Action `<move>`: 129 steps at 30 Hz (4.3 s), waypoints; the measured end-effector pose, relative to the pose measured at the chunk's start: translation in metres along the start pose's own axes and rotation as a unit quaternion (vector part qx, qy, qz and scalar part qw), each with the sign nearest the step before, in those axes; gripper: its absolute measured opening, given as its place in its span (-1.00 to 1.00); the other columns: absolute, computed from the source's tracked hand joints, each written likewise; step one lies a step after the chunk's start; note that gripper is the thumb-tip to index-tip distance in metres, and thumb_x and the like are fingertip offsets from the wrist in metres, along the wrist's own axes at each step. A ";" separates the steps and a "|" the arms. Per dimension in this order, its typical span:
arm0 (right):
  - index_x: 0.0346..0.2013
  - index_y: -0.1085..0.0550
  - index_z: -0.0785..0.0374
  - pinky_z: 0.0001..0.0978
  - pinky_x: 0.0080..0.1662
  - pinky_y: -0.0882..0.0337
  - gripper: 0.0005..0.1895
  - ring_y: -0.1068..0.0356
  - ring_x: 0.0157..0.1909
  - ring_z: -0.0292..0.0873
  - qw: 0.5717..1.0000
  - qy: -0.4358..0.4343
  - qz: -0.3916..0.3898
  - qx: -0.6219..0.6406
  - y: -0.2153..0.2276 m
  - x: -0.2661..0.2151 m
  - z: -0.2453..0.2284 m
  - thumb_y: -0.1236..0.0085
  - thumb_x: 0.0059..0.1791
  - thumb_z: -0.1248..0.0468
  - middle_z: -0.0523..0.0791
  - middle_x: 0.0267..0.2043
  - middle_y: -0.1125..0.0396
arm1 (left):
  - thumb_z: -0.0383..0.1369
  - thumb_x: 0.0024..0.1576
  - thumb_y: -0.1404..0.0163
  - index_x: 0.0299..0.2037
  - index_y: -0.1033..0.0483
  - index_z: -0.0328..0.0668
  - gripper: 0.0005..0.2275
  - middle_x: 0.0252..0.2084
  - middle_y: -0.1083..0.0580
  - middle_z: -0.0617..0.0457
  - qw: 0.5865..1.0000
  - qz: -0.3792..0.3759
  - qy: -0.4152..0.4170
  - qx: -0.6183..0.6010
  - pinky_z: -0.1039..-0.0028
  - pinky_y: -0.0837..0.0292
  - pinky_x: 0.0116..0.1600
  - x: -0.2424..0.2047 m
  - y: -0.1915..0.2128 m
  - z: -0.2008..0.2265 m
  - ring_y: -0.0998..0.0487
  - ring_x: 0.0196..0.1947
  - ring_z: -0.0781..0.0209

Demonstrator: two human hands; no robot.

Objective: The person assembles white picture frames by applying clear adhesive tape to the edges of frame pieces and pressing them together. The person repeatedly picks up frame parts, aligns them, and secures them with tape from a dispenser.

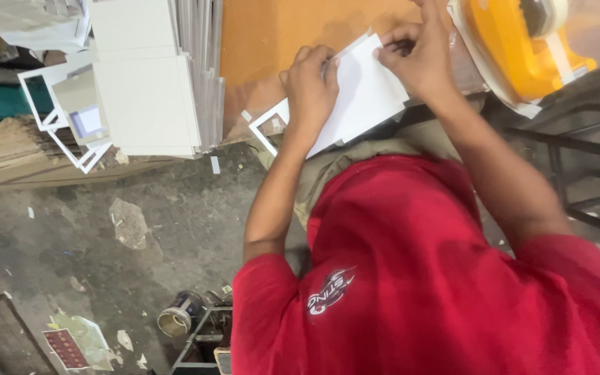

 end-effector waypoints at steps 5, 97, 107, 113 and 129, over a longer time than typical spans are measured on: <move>0.50 0.04 0.40 -0.48 -0.18 -0.53 -0.07 -0.54 -0.23 -0.23 0.998 0.022 0.015 -0.057 -0.008 0.006 -0.005 -0.35 -0.01 0.55 -0.02 -0.17 -0.54 | -0.41 0.08 -0.14 -0.13 -0.65 -0.13 -0.83 -0.25 -0.55 0.02 0.996 0.020 -0.082 0.020 0.21 -0.15 0.03 0.013 -0.019 0.009 -0.51 -0.12 0.00; -0.13 -0.59 0.42 -0.56 -0.08 -0.44 -0.89 -0.44 -0.13 -0.34 0.982 -0.145 -0.064 0.098 0.056 -0.064 -0.134 -0.25 0.09 0.41 -0.07 -0.10 -0.49 | -0.28 0.20 0.07 -0.38 -0.36 0.17 -0.90 -0.18 -0.47 0.25 0.629 0.222 -0.641 0.380 0.22 0.09 0.11 -0.114 0.031 0.188 -0.45 -0.10 0.40; -0.09 -0.56 0.51 -0.41 -0.29 -0.44 -0.65 -0.49 -0.36 -0.24 0.970 -0.118 -0.031 -0.212 0.068 -0.067 -0.152 -0.40 0.08 0.21 0.06 -0.40 -0.45 | -0.19 0.34 0.09 -0.32 -0.42 0.14 -0.83 -0.17 -0.47 0.23 0.623 0.194 -0.630 0.422 0.19 0.14 0.11 -0.108 0.014 0.176 -0.42 -0.08 0.33; 0.05 -0.53 0.50 -0.36 -0.05 -0.52 -0.65 -0.54 -0.12 -0.13 0.990 0.014 0.017 -0.139 0.063 -0.045 -0.145 -0.35 0.13 0.25 0.09 -0.07 -0.50 | -0.49 0.13 0.02 -0.12 -0.49 -0.04 -0.84 -0.10 -0.48 0.08 0.897 0.137 -0.341 0.245 0.19 0.03 0.07 -0.030 0.052 0.131 -0.47 -0.03 0.18; -0.16 -0.64 0.36 -0.07 -0.19 -0.39 -0.84 -0.41 -0.29 0.11 0.972 0.102 0.023 -0.209 -0.006 0.033 -0.049 -0.34 -0.03 0.39 0.09 -0.33 -0.41 | -0.43 0.10 -0.12 -0.12 -0.68 -0.10 -0.83 -0.26 -0.56 0.03 0.995 0.020 -0.096 0.025 0.19 -0.24 0.00 0.055 -0.048 0.003 -0.53 -0.12 0.01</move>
Point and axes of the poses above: each hand's wrist, its own x-axis towards the middle knuckle, its own y-axis out of the back of the hand, z = x × y, the point moved 10 cm from there along x, towards the middle knuckle
